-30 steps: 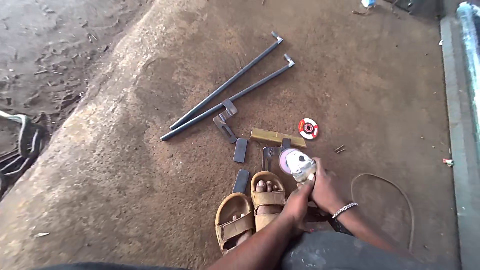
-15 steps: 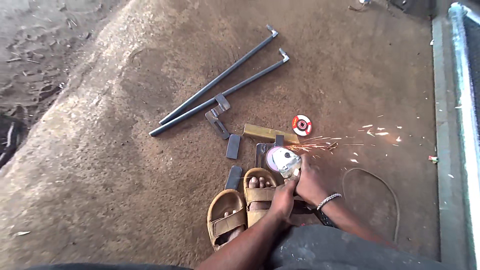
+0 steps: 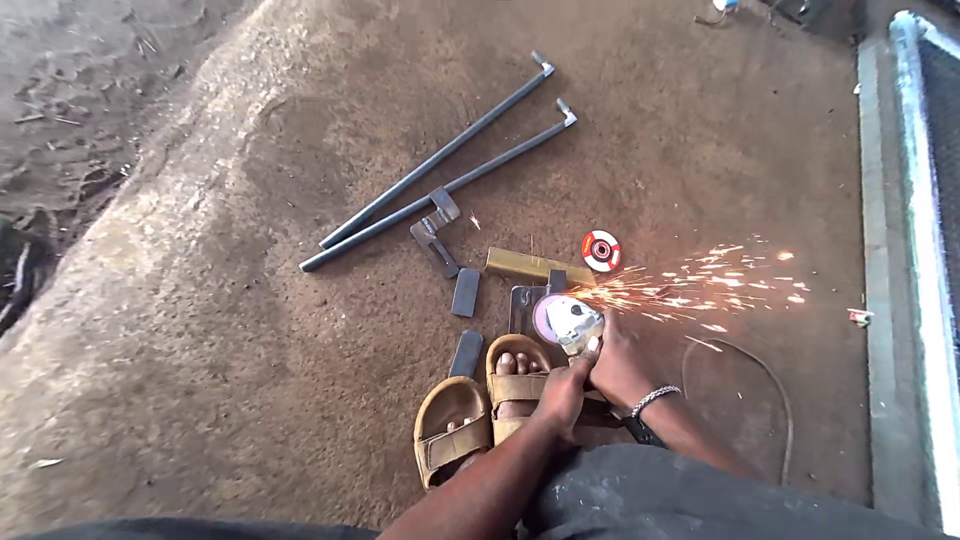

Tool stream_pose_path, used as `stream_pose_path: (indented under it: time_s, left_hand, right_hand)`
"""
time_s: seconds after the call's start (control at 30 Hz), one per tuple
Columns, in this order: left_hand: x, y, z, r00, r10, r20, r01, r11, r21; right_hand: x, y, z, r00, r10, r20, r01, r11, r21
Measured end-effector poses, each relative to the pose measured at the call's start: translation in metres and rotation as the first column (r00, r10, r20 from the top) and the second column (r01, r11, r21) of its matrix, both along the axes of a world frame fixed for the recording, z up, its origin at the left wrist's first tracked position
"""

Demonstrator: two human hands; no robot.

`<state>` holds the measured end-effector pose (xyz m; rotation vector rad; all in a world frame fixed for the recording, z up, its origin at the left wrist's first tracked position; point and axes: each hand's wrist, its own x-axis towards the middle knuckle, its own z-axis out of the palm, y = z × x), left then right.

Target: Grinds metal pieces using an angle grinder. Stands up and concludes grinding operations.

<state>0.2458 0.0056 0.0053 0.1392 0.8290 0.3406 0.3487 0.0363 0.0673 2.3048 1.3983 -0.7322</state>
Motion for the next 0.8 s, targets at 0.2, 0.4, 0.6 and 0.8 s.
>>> stream_pose_path:
  time_s: [0.2, 0.4, 0.6, 0.8]
  left_hand:
    - [0.004, -0.005, -0.005, 1.0, -0.002, -0.006, 0.002, 0.999, 0.049]
    - [0.001, -0.003, -0.007, 1.0, 0.007, 0.004, -0.007, 0.998, 0.069]
    - [0.001, 0.002, -0.004, 1.0, -0.001, 0.002, 0.001, 0.998, 0.057]
    - [-0.002, -0.003, -0.006, 1.0, 0.013, 0.012, -0.013, 0.998, 0.067]
  right_hand:
    - [0.004, -0.005, -0.002, 0.999, 0.027, 0.037, -0.029, 0.998, 0.051]
    - [0.003, -0.005, -0.007, 0.998, 0.058, 0.035, -0.061, 0.993, 0.103]
    - [-0.001, 0.003, 0.003, 0.998, 0.051, 0.036, -0.052, 0.998, 0.043]
    - [-0.003, -0.001, 0.001, 0.999, 0.046, 0.027, -0.047, 0.998, 0.029]
